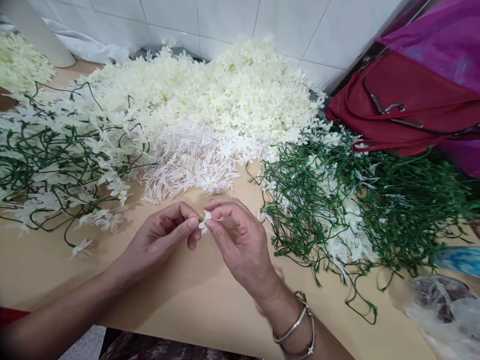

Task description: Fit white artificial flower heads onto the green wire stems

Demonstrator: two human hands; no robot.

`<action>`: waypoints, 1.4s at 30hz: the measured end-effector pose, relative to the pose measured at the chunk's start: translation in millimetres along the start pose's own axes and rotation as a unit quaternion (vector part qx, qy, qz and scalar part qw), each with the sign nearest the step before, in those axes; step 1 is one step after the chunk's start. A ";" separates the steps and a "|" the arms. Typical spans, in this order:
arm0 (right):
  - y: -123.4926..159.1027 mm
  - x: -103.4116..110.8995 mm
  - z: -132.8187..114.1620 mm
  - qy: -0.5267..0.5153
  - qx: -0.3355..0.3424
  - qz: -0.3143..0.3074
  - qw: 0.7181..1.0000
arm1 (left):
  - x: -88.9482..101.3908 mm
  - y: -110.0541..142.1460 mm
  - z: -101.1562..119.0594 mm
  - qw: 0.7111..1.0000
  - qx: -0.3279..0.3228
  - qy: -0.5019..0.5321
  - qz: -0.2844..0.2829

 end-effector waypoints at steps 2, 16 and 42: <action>1.2 -1.3 0.2 0.001 0.000 0.003 1.000 | -0.8 -0.4 0.6 1.000 0.001 0.006 -0.003; 0.6 -12.9 24.7 -0.106 -0.145 -0.073 0.981 | -0.9 -2.1 -1.6 1.000 0.013 -0.001 -0.016; -2.3 3.9 -2.0 0.008 -0.004 0.017 1.000 | 15.2 3.5 3.4 0.993 -0.065 -0.010 0.097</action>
Point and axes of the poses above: each hand's wrist, its own y-axis away from the middle knuckle, its own x-axis out of the back of the hand, z = x × y, the point moved 8 cm from there along -y, towards the middle knuckle, and after that the axes turned 12 degrees about z, right-handed, at the moved point
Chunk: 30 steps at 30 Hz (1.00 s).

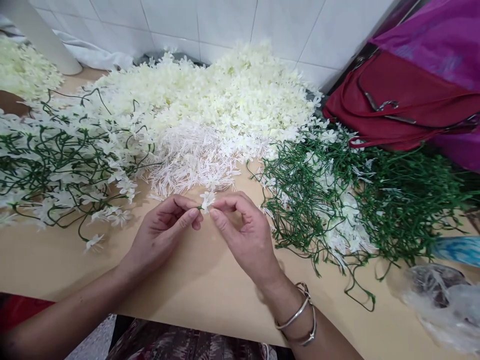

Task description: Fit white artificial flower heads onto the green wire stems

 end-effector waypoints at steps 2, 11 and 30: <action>2.2 -2.5 6.6 -0.007 -0.030 -0.006 1.000 | -1.0 0.5 2.2 1.000 -0.022 -0.018 -0.001; 5.9 0.9 -14.1 0.081 0.066 0.043 0.994 | -3.9 1.6 -0.2 0.996 -0.038 -0.072 -0.021; 13.3 -10.1 -21.9 0.182 0.199 0.048 0.962 | -2.5 -3.4 -8.0 0.997 0.010 -0.077 -0.019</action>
Point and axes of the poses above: each hand's wrist, its own y-axis away from the middle knuckle, its own x-axis out of the back of the hand, z = x × y, the point moved 8 cm from there along -y, towards the middle knuckle, and after that the axes turned 12 degrees about z, right-handed, at the moved point
